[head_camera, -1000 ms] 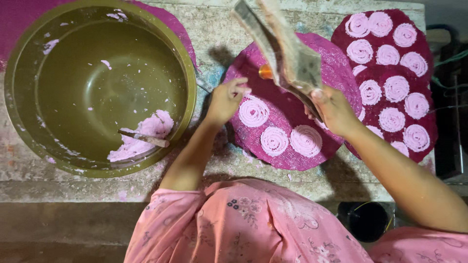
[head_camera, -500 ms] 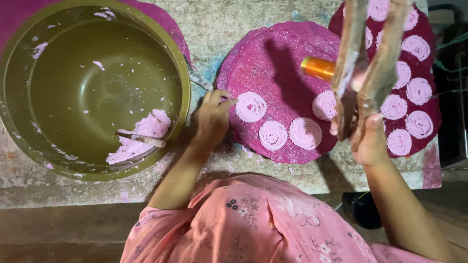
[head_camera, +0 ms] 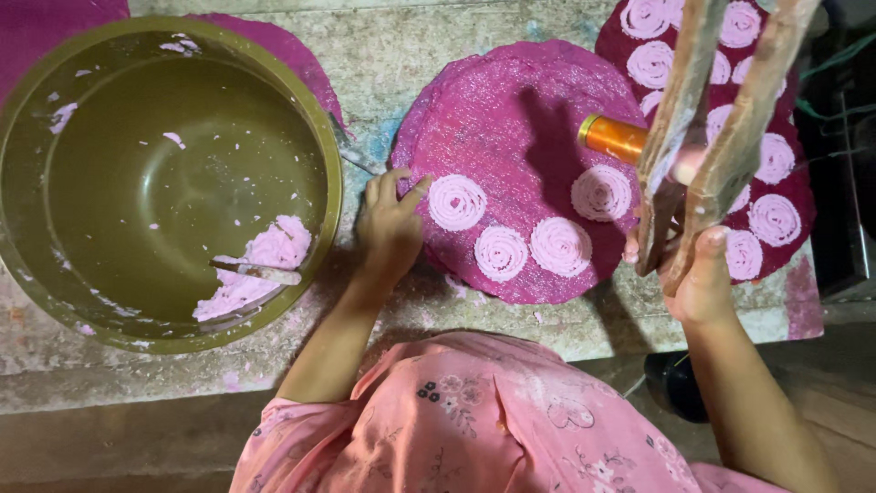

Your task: The person holds a wooden piping tool and fills it with pink paste from a large bowl using a small spatula, then pipes spiral rosettes onto round magenta fabric discs arranged on the workbench. They refill the tool repeatedly and set finished discs aside as more rosettes are added.

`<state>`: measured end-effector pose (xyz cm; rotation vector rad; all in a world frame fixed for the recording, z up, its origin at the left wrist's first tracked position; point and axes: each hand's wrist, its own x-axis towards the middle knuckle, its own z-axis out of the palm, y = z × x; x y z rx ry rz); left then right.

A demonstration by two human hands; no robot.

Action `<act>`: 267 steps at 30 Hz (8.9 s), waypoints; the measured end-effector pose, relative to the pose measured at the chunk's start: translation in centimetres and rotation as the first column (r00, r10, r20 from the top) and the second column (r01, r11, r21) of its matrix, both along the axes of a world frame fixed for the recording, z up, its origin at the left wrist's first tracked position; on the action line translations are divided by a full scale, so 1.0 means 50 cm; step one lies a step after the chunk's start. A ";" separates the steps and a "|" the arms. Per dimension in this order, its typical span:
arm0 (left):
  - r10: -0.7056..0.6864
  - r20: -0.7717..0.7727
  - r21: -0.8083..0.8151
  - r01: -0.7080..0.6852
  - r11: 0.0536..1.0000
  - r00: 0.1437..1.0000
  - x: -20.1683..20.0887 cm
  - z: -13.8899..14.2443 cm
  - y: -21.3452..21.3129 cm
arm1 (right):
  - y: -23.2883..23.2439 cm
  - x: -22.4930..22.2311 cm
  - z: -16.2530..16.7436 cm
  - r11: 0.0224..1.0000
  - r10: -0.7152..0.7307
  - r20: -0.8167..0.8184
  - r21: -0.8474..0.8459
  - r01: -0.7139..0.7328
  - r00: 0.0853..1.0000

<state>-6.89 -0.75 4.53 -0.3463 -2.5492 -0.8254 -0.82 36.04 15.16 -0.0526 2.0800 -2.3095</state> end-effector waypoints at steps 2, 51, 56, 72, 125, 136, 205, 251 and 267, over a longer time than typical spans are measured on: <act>-0.016 0.000 -0.059 0.016 0.998 1.000 -0.004 0.000 -0.001 | 0.008 0.002 -0.007 1.000 0.020 0.018 0.022 -0.020 1.000; -0.518 -0.666 0.590 -0.047 -0.806 0.536 -0.328 0.160 0.245 | -0.022 -0.190 0.166 0.454 0.102 0.416 0.789 -0.414 0.904; -0.549 -0.552 0.656 -0.080 -0.751 0.628 -0.281 0.145 0.218 | -0.026 -0.153 0.162 0.570 0.107 0.538 0.656 -0.495 0.836; -0.547 -0.447 0.697 -0.108 -0.709 0.707 -0.279 0.144 0.205 | -0.043 -0.139 0.142 0.617 0.106 0.555 0.614 -0.492 0.825; -0.497 0.444 0.420 0.317 0.851 0.746 -0.230 0.061 0.250 | 0.118 -0.105 -0.026 0.835 -0.099 0.171 0.550 -0.012 0.980; -0.458 0.115 -0.120 0.470 0.875 0.882 -0.202 0.061 0.217 | 0.083 0.067 -0.092 0.928 -0.250 -0.008 0.282 0.242 0.968; -0.126 0.357 0.457 -0.055 0.888 0.926 0.127 0.191 -0.768 | -0.983 0.003 0.197 0.811 0.397 -0.418 0.577 -0.099 0.817; 0.253 0.084 0.239 -0.266 0.934 0.964 0.201 0.185 -0.841 | -1.042 -0.024 -0.062 -0.346 0.634 0.497 0.868 -0.357 0.593; 0.062 0.006 0.129 -0.063 0.990 0.998 0.196 0.224 -0.839 | -1.030 -0.021 0.359 -0.152 0.449 0.522 0.845 -0.513 0.726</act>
